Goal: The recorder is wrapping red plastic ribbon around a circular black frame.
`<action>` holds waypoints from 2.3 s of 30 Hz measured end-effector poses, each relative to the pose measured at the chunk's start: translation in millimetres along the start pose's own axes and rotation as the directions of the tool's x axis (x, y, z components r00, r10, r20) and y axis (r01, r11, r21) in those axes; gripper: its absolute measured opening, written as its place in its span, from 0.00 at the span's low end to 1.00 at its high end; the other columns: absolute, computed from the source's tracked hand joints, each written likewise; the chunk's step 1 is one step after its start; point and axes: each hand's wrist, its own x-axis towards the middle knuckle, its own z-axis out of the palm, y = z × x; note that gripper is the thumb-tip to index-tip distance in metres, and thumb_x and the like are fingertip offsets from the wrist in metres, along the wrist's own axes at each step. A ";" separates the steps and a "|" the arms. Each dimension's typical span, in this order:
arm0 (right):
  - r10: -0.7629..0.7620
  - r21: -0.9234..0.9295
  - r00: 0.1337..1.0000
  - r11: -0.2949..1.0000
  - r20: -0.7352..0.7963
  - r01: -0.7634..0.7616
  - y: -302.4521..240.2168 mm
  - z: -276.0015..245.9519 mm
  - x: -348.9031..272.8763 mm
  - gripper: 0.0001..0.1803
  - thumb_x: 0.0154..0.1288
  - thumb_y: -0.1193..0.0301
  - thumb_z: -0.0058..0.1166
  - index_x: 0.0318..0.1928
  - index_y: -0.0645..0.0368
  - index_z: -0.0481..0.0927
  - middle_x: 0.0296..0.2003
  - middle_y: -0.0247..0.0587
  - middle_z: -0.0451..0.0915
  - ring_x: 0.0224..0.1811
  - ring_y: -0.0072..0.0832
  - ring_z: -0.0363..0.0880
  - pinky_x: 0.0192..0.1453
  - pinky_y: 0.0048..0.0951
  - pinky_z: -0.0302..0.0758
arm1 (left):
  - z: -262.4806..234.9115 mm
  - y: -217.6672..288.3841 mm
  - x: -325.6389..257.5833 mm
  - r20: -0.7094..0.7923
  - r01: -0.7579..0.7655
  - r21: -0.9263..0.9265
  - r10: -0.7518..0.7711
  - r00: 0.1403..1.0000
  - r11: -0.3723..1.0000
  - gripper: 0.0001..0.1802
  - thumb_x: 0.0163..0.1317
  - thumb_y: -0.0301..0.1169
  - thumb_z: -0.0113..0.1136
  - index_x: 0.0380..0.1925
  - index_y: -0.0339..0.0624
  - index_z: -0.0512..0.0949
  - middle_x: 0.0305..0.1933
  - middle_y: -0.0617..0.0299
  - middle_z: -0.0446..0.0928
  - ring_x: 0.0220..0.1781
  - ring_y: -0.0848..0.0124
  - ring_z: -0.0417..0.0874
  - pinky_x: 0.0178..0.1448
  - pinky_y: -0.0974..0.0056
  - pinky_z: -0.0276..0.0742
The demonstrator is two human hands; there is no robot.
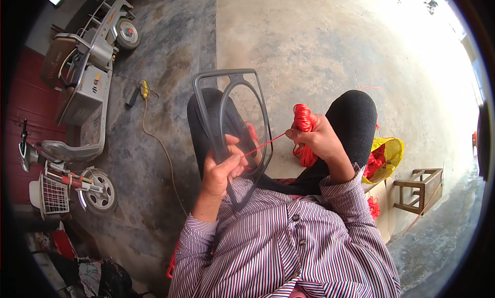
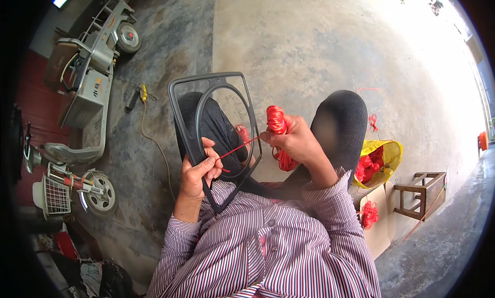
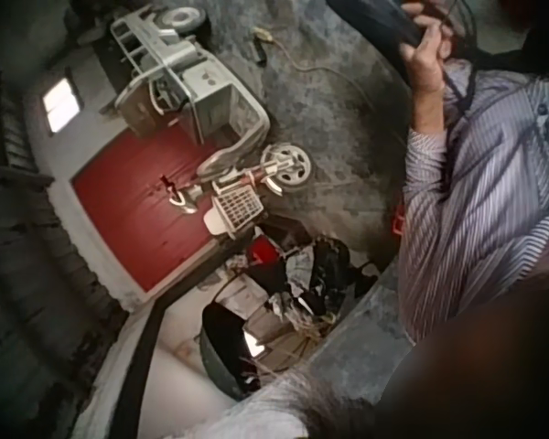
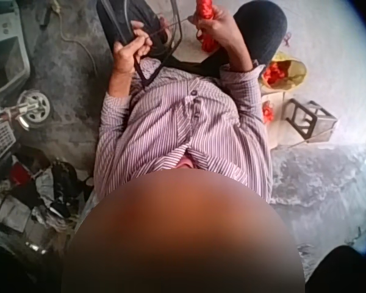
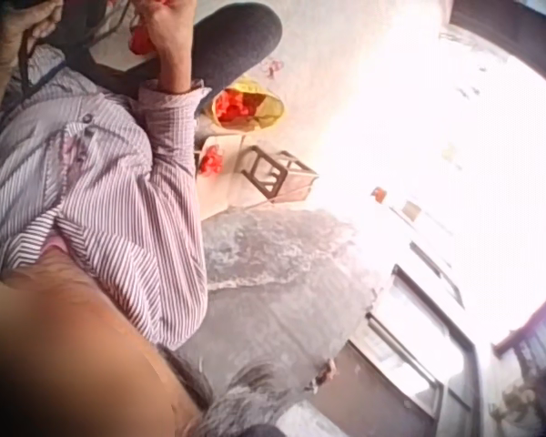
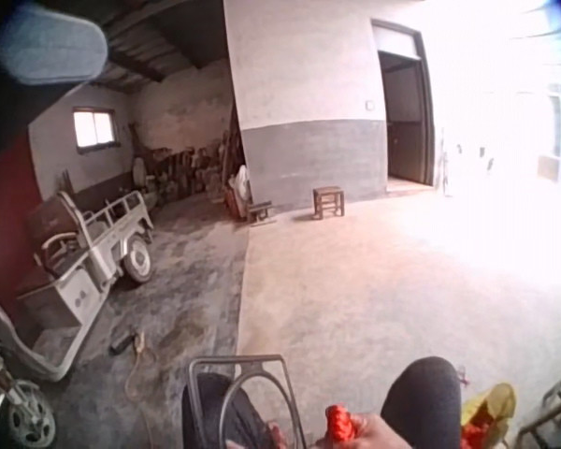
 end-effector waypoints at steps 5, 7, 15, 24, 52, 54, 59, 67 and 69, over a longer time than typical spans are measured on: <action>-0.139 -0.500 0.990 0.860 -0.037 0.102 4.1 17.4 3.9 0.10 0.55 0.72 0.66 0.33 0.64 0.79 0.23 0.35 0.75 0.24 0.16 0.71 0.32 0.27 0.72 | 2.5 1.1 -0.9 0.007 0.001 0.062 -0.001 1.000 0.998 0.18 0.63 0.22 0.56 0.52 0.35 0.68 0.30 0.55 0.79 0.20 0.79 0.69 0.26 0.73 0.65; -0.275 -0.544 0.961 0.803 0.021 0.242 3.1 26.4 2.8 0.13 0.56 0.72 0.67 0.40 0.64 0.81 0.30 0.36 0.80 0.28 0.18 0.74 0.33 0.28 0.73 | 2.9 -0.6 -1.6 0.013 0.002 0.077 -0.003 1.000 0.997 0.18 0.63 0.22 0.56 0.52 0.36 0.68 0.30 0.55 0.79 0.20 0.79 0.69 0.27 0.73 0.65; -0.305 -0.047 0.895 0.940 0.325 0.337 -1.9 51.7 -11.9 0.21 0.63 0.70 0.59 0.58 0.54 0.79 0.56 0.36 0.79 0.52 0.24 0.82 0.56 0.25 0.75 | 24.9 3.2 2.4 -0.169 0.072 0.276 -0.025 0.985 0.958 0.19 0.58 0.22 0.59 0.51 0.40 0.73 0.33 0.67 0.76 0.23 0.81 0.70 0.24 0.75 0.62; -0.310 0.093 0.944 0.949 0.112 0.301 11.4 60.5 -16.8 0.12 0.54 0.68 0.67 0.35 0.63 0.84 0.26 0.42 0.84 0.27 0.28 0.83 0.31 0.29 0.77 | -4.6 -3.0 7.5 -0.006 -0.036 0.223 0.038 0.999 0.974 0.24 0.62 0.20 0.55 0.59 0.33 0.66 0.31 0.63 0.72 0.19 0.81 0.63 0.26 0.75 0.61; -0.089 0.405 0.995 0.909 -0.047 0.100 -21.1 26.9 -30.7 0.06 0.60 0.73 0.62 0.36 0.62 0.80 0.30 0.31 0.78 0.32 0.17 0.75 0.37 0.23 0.73 | 26.1 11.4 4.1 -0.111 -0.066 0.384 0.117 0.987 0.921 0.22 0.62 0.21 0.55 0.57 0.34 0.70 0.42 0.53 0.79 0.37 0.68 0.81 0.48 0.63 0.78; -0.081 0.389 0.997 0.918 0.007 0.072 -30.4 42.8 -27.1 0.05 0.60 0.74 0.61 0.35 0.62 0.80 0.30 0.30 0.78 0.33 0.16 0.74 0.39 0.22 0.72 | 25.6 17.8 -5.0 -0.128 -0.060 0.399 0.120 0.985 0.915 0.20 0.61 0.20 0.55 0.55 0.33 0.71 0.40 0.53 0.80 0.36 0.67 0.82 0.46 0.62 0.79; -0.102 0.378 0.986 0.925 0.133 0.045 -10.1 73.3 -16.5 0.03 0.61 0.76 0.60 0.36 0.61 0.80 0.32 0.31 0.80 0.36 0.16 0.76 0.45 0.22 0.72 | 18.2 17.3 -5.8 -0.125 -0.138 0.406 0.205 0.971 0.903 0.17 0.62 0.21 0.57 0.51 0.34 0.73 0.37 0.55 0.81 0.34 0.68 0.82 0.42 0.64 0.79; 0.006 0.338 0.974 0.937 0.225 -0.084 3.6 96.6 -16.8 0.05 0.60 0.76 0.62 0.37 0.59 0.81 0.33 0.29 0.83 0.37 0.16 0.78 0.51 0.21 0.71 | 9.9 24.3 1.0 -0.110 -0.185 0.480 0.269 0.957 0.857 0.10 0.64 0.28 0.61 0.42 0.34 0.76 0.31 0.57 0.81 0.31 0.73 0.80 0.38 0.68 0.77; 0.015 0.309 0.972 0.947 0.233 -0.089 15.2 99.7 -15.2 0.06 0.59 0.76 0.62 0.38 0.59 0.81 0.32 0.29 0.82 0.37 0.16 0.78 0.52 0.21 0.71 | 5.3 23.8 2.1 -0.122 -0.159 0.570 0.274 0.954 0.806 0.12 0.63 0.30 0.64 0.40 0.33 0.76 0.30 0.58 0.81 0.30 0.74 0.81 0.36 0.68 0.77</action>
